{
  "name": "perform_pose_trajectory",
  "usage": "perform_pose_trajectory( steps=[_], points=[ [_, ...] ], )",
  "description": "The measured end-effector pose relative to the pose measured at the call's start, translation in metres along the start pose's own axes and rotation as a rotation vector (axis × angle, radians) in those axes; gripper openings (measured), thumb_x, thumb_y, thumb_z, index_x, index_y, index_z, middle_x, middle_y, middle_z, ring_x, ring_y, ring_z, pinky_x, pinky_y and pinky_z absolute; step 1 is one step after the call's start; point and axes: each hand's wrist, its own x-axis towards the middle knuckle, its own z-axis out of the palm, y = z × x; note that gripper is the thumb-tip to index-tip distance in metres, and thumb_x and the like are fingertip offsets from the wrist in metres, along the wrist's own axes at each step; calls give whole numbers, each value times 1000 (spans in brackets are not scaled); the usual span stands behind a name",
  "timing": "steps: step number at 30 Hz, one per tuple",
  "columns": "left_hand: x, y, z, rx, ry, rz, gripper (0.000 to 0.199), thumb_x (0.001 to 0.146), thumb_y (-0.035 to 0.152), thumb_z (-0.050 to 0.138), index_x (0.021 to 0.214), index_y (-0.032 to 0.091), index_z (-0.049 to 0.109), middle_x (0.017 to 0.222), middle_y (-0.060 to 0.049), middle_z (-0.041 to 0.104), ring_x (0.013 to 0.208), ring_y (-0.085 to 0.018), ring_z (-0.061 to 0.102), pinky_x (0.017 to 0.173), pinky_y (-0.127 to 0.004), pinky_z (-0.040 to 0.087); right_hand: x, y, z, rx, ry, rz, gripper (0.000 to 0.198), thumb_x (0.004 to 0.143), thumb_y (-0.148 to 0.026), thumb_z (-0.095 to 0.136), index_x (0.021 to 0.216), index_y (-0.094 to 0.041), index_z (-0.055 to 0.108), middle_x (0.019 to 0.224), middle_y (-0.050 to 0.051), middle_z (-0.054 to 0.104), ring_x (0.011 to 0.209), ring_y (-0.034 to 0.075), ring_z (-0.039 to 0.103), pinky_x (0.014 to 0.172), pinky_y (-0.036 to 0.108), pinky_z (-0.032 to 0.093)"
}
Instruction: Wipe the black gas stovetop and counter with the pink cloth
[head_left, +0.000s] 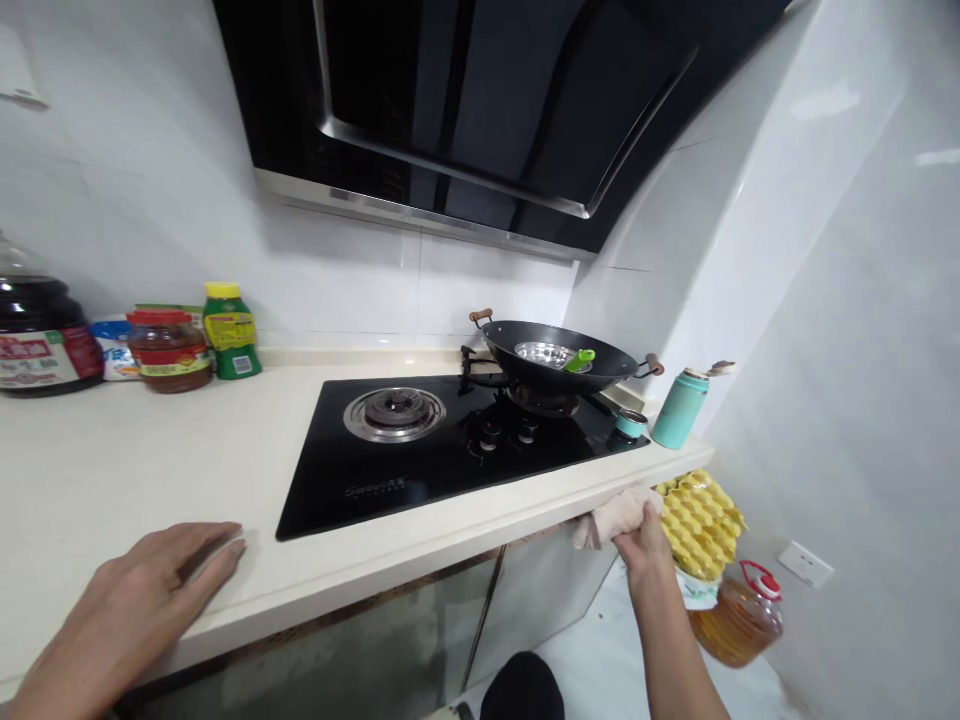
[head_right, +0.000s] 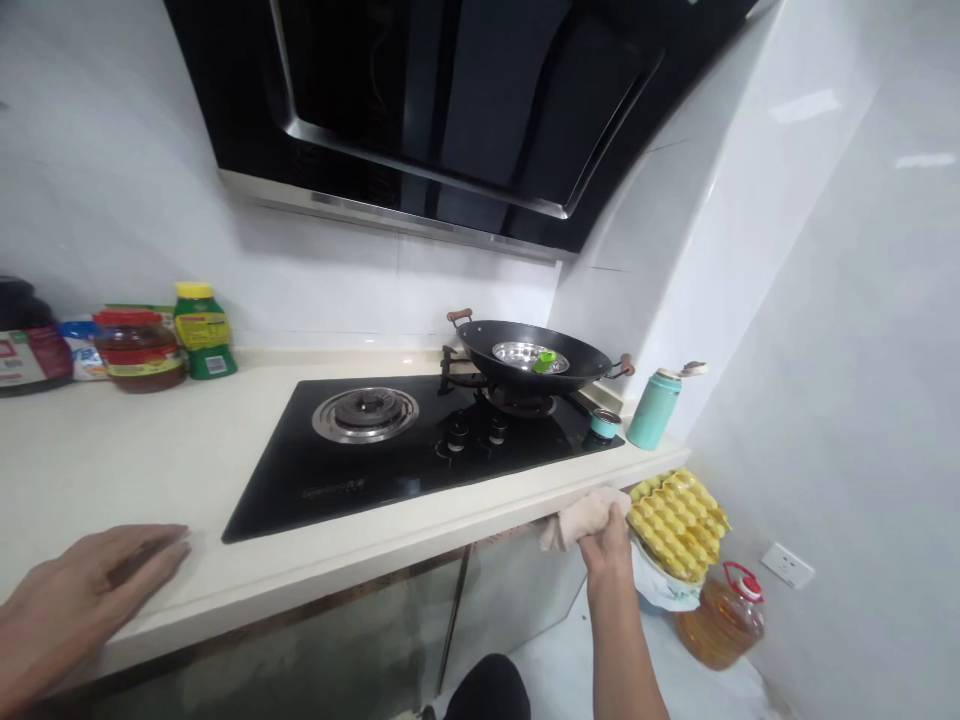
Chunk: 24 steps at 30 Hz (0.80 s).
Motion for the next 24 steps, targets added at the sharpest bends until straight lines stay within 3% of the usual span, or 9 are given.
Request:
perform_pose_trajectory(
  steps=[4, 8, 16, 24],
  points=[
    [-1, 6, 0, 38, -11, 28, 51, 88, 62, 43, 108, 26, 74, 118, -3, 75, 113, -30, 64, 101, -41, 46, -34, -6, 3, 173, -169, 180, 49, 79, -57, 62, 113, -22, 66, 116, 12, 72, 120, 30, 64, 100, 52, 52],
    [-8, 19, -6, 62, -20, 53, 51, 95, 55, 39, 113, 19, 71, 123, -8, 71, 118, -29, 59, 101, -40, 43, -88, -3, 26, 359, -315, 329, 51, 77, -45, 75, 123, -25, 64, 124, 8, 70, 122, 28, 62, 104, 51, 50],
    [-17, 33, -10, 37, 56, 68, 43, 95, 48, 43, 109, 19, 71, 116, -10, 72, 113, -28, 61, 99, -40, 42, -215, 21, 119, 357, -480, 490, 65, 72, -41, 85, 131, -30, 59, 118, 5, 73, 112, 22, 67, 102, 43, 51],
    [-27, 34, -5, -25, 155, 122, 30, 96, 37, 50, 107, 20, 71, 108, -8, 73, 107, -26, 62, 91, -39, 43, -325, 21, 193, 444, -585, 703, 56, 76, -38, 82, 126, -32, 59, 113, 0, 73, 110, 19, 67, 103, 40, 50]
  ],
)
